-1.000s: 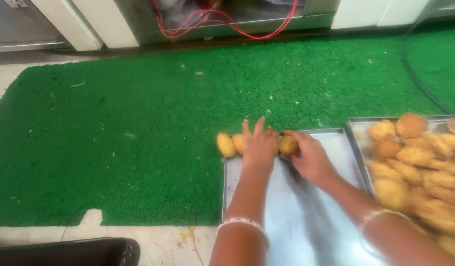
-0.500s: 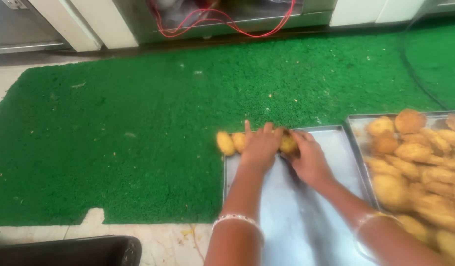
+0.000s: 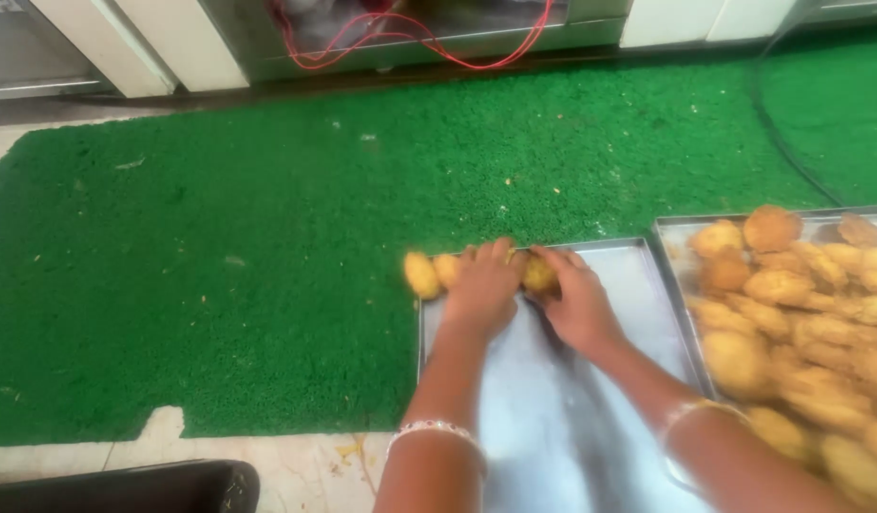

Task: The person sits on the floor and transfers fried snack pieces by hand from a heaped metal tray, placing them one at a time into neat rows on a second flat metal tray, gradually filling the rows as the pile tray empties.

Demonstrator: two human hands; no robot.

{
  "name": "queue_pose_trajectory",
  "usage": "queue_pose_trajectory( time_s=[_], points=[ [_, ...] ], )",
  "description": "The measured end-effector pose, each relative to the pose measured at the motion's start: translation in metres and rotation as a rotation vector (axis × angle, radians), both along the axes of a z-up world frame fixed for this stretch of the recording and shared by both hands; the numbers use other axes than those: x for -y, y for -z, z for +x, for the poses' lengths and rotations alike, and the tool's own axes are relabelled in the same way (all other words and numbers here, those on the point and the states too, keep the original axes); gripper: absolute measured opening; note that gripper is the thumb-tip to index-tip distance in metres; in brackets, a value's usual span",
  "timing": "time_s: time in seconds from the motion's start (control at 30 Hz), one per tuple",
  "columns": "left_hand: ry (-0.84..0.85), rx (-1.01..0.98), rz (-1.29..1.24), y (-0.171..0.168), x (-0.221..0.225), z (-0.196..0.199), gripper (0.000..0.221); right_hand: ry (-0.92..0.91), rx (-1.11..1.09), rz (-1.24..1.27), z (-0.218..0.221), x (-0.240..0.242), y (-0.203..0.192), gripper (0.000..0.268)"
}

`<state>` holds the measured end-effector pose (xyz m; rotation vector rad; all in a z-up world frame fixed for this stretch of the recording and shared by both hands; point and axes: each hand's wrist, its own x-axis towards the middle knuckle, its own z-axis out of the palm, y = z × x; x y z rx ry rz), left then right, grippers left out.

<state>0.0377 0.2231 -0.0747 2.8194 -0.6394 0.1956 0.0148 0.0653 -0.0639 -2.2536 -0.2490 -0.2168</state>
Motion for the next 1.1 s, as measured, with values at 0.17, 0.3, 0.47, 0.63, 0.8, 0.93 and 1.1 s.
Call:
queue_pose_trajectory(
  time_s=[0.17,0.3,0.47,0.63,0.8,0.93,1.1],
  points=[
    [-0.036,0.019,0.080,-0.007,0.004,-0.001,0.054,0.004,0.034,-0.004,-0.002,-0.002,-0.001,0.055],
    [-0.043,-0.030,-0.019,-0.011,0.005,-0.004,0.072,0.012,0.108,0.043,-0.003,-0.001,0.007,0.062],
    [-0.064,0.104,0.072,0.028,0.004,0.009,0.041,0.055,0.071,0.140,-0.007,-0.011,0.005,0.056],
    [-0.060,0.133,0.085,0.025,0.004,0.010,0.050,0.052,0.072,0.053,-0.006,-0.015,0.002,0.058],
    [-0.102,0.096,0.027,0.023,0.006,0.010,0.048,0.009,-0.017,0.094,-0.004,-0.011,0.001,0.065],
    [-0.099,0.087,0.051,0.002,0.011,-0.001,0.058,0.043,-0.063,-0.021,-0.002,-0.003,-0.003,0.085],
    [-0.120,-0.046,-0.142,-0.037,0.028,-0.030,0.083,0.024,-0.072,-0.067,-0.022,0.026,-0.016,0.077]
  ],
)
